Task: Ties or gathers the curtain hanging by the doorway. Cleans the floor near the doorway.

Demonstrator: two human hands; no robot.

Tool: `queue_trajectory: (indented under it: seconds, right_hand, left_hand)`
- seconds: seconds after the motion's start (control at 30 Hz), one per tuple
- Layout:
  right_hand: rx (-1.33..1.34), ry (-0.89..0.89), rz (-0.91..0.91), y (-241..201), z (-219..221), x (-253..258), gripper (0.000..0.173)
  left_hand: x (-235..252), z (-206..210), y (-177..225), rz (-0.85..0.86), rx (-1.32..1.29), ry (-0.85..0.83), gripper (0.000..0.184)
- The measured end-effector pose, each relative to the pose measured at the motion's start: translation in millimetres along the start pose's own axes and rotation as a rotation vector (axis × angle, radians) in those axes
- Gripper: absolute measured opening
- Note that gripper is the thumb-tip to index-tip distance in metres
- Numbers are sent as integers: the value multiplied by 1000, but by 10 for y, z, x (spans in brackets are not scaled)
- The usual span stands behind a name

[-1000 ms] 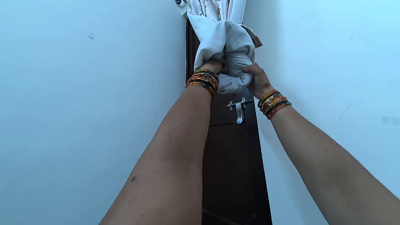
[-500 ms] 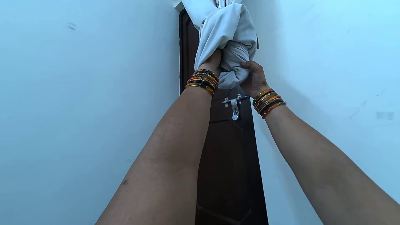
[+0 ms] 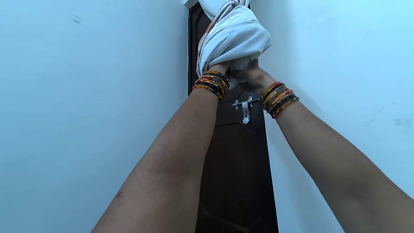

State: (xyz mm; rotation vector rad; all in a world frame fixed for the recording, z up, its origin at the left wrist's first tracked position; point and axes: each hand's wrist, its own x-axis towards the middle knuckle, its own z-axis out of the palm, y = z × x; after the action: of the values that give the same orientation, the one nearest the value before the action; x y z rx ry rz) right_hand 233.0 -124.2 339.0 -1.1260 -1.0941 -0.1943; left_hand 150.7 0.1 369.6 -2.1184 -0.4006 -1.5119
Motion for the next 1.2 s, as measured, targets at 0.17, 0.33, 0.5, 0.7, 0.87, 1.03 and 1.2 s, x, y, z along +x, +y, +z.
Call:
queue_trajectory:
  seconds: [0.17, 0.33, 0.5, 0.7, 0.87, 1.03, 1.2]
  right_hand:
    - [64, -59, 243, -110, 29, -73, 43]
    - [137, 27, 162, -40, 289, -61, 23]
    - [336, 222, -54, 71, 470, 75, 50]
    - [691, 175, -331, 25, 562, 77, 82]
    - [511, 316, -323, -90, 443, 352, 110]
    - [247, 376, -283, -308, 232, 443, 92]
    - [70, 413, -233, -519, 160, 492, 73]
  left_hand:
    - [4, -105, -3, -64, -7, -49, 38]
    - [147, -27, -4, -144, -36, -144, 44]
    - [222, -76, 125, -160, -250, -42, 46]
    - [315, 19, 95, -244, -782, 85, 37]
    - [297, -72, 301, -311, -852, 200, 37]
    - [93, -431, 548, -306, -780, 111, 39]
    - [119, -503, 568, -252, -563, 172, 42]
